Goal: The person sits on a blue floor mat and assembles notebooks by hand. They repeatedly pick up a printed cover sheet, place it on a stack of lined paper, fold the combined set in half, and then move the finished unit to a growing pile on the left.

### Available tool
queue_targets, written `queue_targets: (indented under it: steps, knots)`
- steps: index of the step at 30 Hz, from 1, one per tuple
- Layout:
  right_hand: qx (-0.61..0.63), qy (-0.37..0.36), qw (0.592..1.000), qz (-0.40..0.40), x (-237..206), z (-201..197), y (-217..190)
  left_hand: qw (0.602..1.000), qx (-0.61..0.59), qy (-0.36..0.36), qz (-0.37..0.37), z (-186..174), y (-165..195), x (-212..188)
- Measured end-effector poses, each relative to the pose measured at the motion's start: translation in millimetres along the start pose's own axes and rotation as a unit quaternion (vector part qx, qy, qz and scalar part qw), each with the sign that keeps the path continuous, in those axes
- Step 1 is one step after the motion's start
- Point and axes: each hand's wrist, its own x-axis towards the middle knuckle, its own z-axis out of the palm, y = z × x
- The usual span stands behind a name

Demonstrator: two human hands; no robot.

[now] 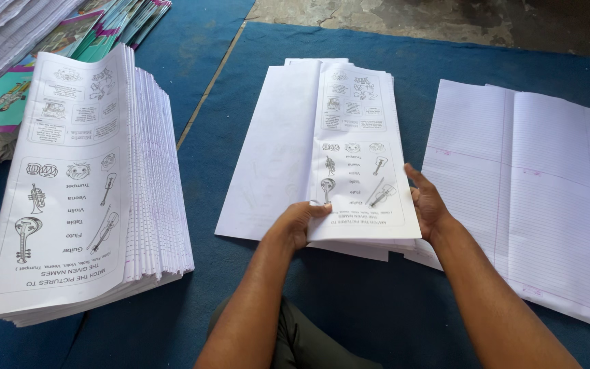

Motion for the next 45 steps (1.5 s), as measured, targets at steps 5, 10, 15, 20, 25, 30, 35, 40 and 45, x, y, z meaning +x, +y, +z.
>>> queue_targets:
  steps: [5,10,15,20,25,30,35,40,45]
  knots:
    - [-0.056,0.039,0.995,0.068,5,-1,4,0.998,0.053,0.010,0.023,3,-8,1]
    - [-0.096,0.027,0.993,0.058,7,-2,4,0.998,0.056,0.017,0.013,4,-12,3]
    - [-0.168,0.060,0.984,0.005,1,3,-5,0.998,0.039,0.048,0.025,2,-9,13]
    - [-0.185,0.029,0.981,-0.052,-7,-5,-17,0.994,0.001,0.026,0.102,0,-4,28]
    - [-0.259,0.025,0.961,-0.090,-28,-21,-28,0.993,0.010,0.031,0.111,24,-3,61]
    - [-0.309,0.023,0.944,-0.116,-49,-33,-38,0.993,-0.001,0.042,0.114,43,14,109]
    - [-0.299,0.003,0.940,-0.162,-63,-43,-43,0.978,-0.048,-0.053,0.198,48,49,123]
    - [-0.280,-0.016,0.943,-0.179,-72,-47,-40,0.959,-0.098,-0.136,0.227,64,82,88]
    - [-0.263,0.019,0.945,-0.194,-74,-46,-43,0.935,-0.062,-0.183,0.297,84,90,36]
